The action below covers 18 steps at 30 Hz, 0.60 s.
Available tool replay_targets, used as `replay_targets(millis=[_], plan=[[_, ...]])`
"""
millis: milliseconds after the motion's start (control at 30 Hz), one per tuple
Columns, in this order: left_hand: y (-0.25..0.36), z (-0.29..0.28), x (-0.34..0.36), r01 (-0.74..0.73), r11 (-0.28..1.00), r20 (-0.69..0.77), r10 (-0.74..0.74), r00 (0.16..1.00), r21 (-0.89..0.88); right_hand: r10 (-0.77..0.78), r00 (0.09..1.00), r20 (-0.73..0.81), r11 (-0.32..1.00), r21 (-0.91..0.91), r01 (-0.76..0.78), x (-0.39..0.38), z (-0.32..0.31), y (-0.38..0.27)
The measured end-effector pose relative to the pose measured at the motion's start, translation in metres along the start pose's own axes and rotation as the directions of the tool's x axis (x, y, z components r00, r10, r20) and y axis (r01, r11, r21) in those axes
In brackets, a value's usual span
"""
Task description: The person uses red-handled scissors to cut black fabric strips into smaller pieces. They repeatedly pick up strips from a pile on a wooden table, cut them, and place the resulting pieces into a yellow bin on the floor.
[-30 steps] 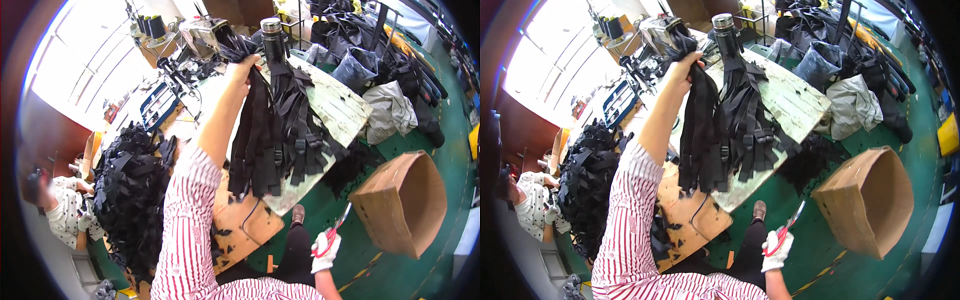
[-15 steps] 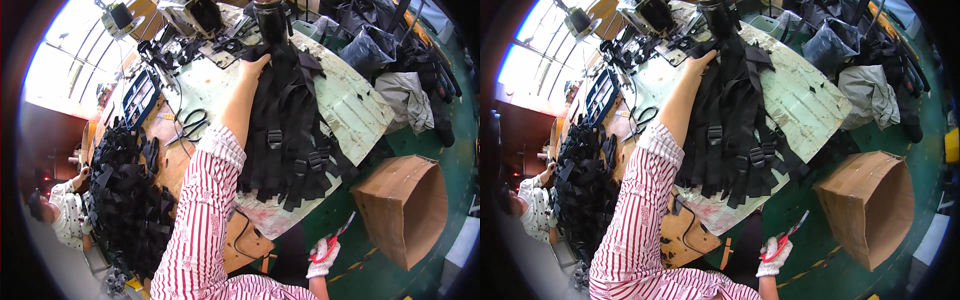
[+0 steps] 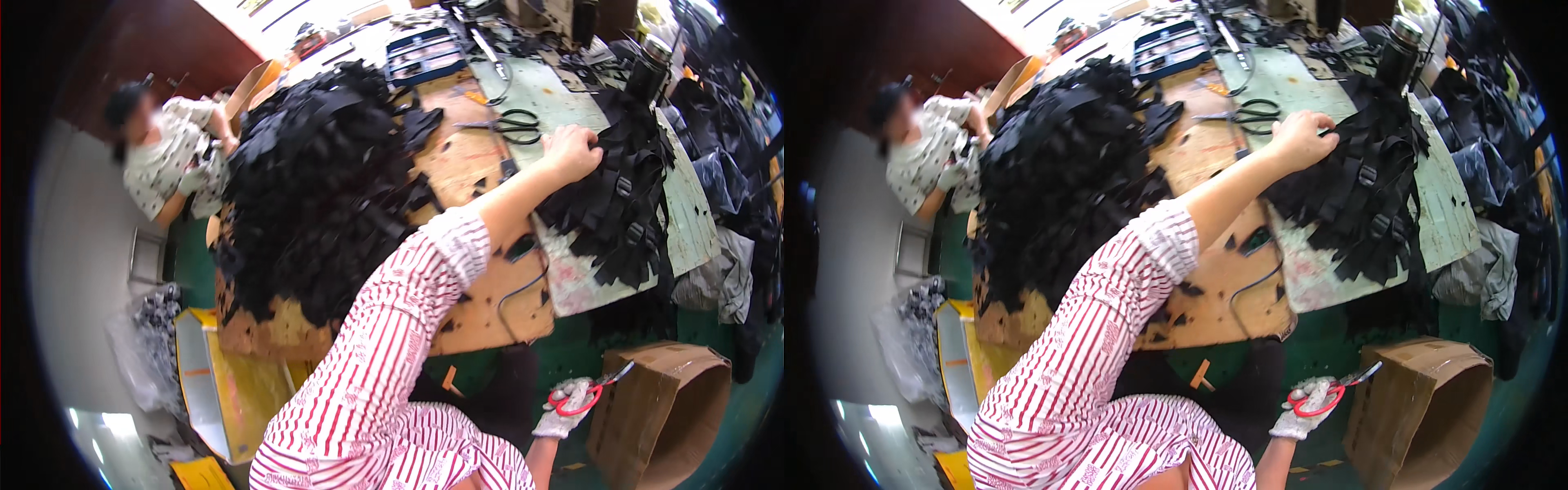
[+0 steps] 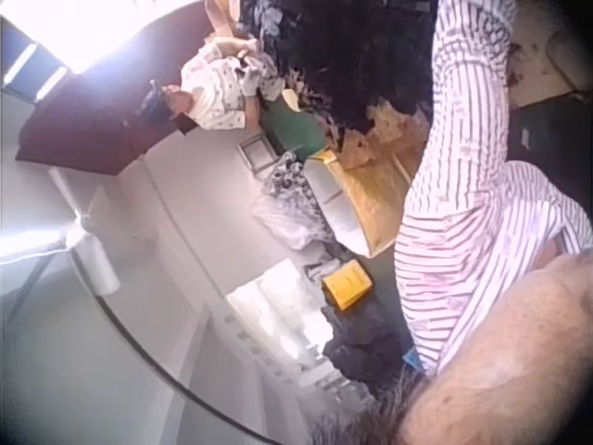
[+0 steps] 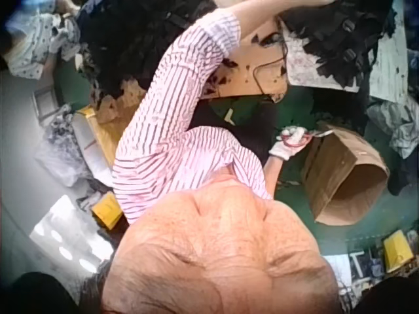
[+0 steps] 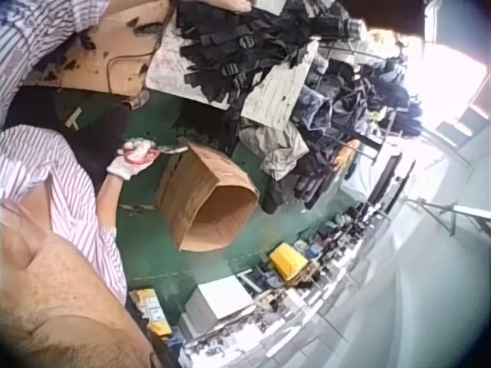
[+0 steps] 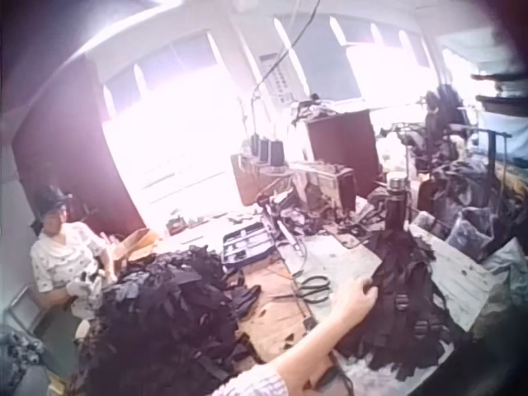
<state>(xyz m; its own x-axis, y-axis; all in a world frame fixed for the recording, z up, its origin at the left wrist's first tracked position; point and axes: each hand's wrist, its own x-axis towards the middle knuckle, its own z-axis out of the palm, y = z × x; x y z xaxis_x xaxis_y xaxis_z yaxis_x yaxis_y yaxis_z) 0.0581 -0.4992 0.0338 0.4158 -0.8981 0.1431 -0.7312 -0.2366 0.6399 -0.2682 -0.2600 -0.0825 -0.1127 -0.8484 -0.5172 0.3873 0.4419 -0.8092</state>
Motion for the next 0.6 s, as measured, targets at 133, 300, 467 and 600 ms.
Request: replay_targets(millis=[133, 300, 467, 600], plan=[[-0.049, -0.062, -0.109, -0.121, 0.992, -0.013, 0.121, 0.993, -0.024, 0.035, 0.974, 0.224, 0.990, 0.128, -0.065, -0.042, -0.013, 0.005], [-0.110, -0.139, -0.226, -0.048, 0.991, 0.003, 0.049, 0.999, -0.121, -0.093, 0.918, 0.384, 0.995, 0.072, 0.071, -0.075, -0.027, 0.010], [-0.154, -0.187, -0.318, 0.148, 0.920, -0.125, -0.206, 0.971, -0.363, -0.135, 0.861, 0.490, 0.989, 0.007, 0.151, -0.127, -0.019, -0.007], [-0.157, -0.204, -0.375, 0.093, 0.758, -0.266, -0.337, 0.903, -0.645, 0.244, 0.791, 0.561, 0.969, -0.100, -0.228, -0.143, -0.029, 0.019]])
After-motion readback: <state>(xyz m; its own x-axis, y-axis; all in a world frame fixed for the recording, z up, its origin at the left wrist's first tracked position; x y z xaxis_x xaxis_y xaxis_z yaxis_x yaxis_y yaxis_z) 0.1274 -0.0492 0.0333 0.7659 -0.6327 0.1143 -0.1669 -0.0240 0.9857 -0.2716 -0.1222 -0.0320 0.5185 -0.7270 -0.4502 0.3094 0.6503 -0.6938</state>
